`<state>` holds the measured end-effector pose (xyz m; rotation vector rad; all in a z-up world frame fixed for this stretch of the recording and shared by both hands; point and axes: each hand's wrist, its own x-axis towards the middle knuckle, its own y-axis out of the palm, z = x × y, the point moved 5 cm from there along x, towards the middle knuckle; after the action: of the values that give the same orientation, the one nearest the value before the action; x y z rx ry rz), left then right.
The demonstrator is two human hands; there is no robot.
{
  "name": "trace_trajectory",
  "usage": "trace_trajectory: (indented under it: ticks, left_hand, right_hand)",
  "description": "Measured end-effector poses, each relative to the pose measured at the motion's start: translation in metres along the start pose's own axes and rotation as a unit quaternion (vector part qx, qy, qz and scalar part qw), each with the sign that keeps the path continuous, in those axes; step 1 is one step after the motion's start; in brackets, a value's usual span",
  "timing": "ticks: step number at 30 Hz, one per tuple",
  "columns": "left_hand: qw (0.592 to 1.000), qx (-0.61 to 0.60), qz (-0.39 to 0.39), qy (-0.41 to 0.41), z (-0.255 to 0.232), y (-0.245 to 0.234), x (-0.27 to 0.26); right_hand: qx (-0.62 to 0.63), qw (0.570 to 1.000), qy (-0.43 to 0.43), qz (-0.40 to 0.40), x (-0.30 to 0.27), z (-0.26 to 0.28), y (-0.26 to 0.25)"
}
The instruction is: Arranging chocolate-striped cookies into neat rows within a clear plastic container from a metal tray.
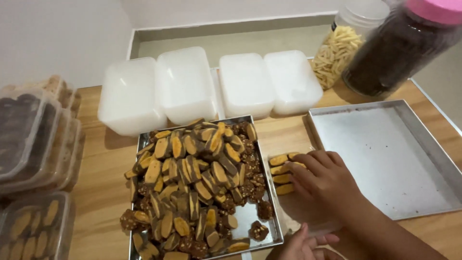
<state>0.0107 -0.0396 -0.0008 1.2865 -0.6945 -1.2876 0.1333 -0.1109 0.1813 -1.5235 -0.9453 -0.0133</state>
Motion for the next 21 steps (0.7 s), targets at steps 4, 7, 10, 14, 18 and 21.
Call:
trace_trajectory:
  ticks: [4,7,10,14,18,21]
  left_hand:
    - [0.998,0.054,-0.005,0.034,-0.001,0.029,-0.017]
    - [0.995,0.098,-0.027,0.025,0.005,0.053,-0.034]
    - [0.996,0.088,0.017,0.014,0.004,0.029,-0.023]
    - [0.998,0.067,0.01,0.013,0.001,0.031,-0.021]
    - [0.999,0.032,0.037,0.008,0.001,0.042,-0.025]
    - [0.998,0.034,0.041,0.019,0.003,0.04,-0.022]
  right_hand:
    - [0.033,0.999,0.006,-0.024,0.015,0.012,-0.019]
    - [0.0,1.0,0.008,-0.003,0.003,0.007,-0.007]
    - [-0.001,1.0,-0.004,-0.013,0.002,0.006,-0.007]
    - [-0.01,1.0,-0.007,-0.008,0.001,0.004,-0.001]
    - [-0.01,1.0,-0.007,-0.011,0.002,0.003,-0.005]
    - [0.034,0.999,0.023,-0.013,0.011,0.005,-0.017]
